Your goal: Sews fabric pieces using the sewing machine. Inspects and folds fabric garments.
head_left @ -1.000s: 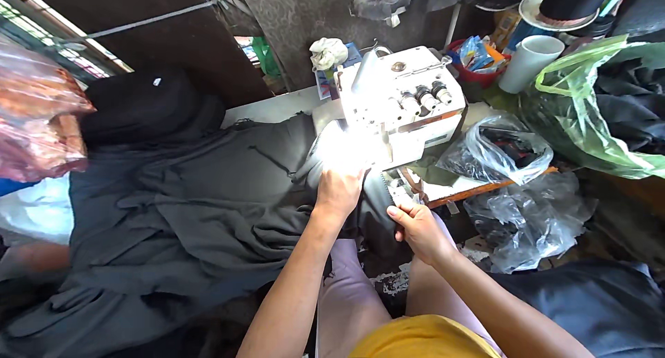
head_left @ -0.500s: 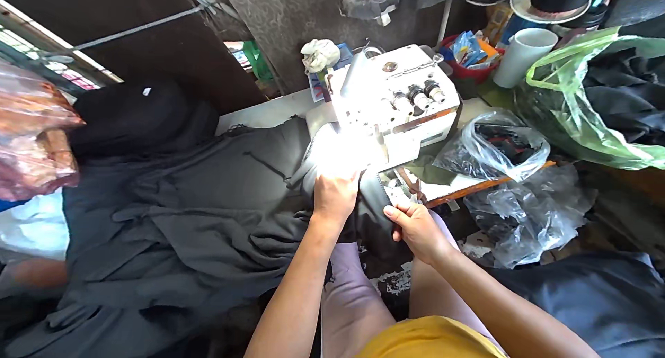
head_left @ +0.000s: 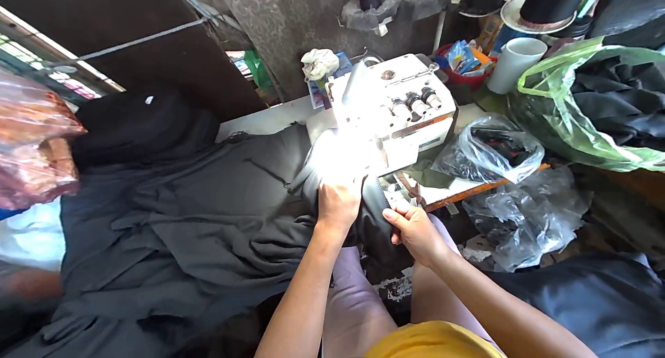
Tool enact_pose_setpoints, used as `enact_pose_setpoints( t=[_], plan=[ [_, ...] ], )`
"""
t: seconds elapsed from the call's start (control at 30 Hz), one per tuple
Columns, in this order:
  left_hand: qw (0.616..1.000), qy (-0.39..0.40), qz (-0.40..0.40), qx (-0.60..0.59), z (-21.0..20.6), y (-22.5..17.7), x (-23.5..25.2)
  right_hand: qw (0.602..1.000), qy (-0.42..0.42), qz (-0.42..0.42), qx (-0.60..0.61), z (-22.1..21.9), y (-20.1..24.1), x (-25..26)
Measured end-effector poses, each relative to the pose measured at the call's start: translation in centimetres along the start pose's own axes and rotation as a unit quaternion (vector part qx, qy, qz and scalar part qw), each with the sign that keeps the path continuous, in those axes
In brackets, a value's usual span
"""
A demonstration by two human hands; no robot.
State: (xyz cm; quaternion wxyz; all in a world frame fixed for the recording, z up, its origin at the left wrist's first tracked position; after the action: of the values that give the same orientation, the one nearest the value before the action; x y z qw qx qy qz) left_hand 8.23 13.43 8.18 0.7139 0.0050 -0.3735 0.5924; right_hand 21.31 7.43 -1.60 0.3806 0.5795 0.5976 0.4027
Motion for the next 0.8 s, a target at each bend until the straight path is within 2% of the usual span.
enact_pose_setpoints(
  t=[0.3,0.8],
  plan=[
    [0.996,0.039,0.017,0.075,-1.1,0.0,-1.7,1.000,0.003,-0.004,-0.009,-0.2,-0.6,0.0],
    [0.993,0.028,0.004,0.113,-1.4,-0.1,-0.9,1.000,0.026,0.005,0.003,-1.1,-0.4,0.7]
  ],
)
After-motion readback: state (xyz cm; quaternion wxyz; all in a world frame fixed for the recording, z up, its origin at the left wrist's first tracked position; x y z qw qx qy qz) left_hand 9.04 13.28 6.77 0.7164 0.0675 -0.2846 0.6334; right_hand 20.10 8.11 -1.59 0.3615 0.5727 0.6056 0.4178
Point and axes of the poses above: each hand's wrist, its own x-axis towards the middle knuckle, its own z-axis out of the back of the hand, y = z × x, the point moved 8 cm from there along x, towards the middle knuckle, and after that the axes turned 13 degrees about z, right-handed, at the moved point
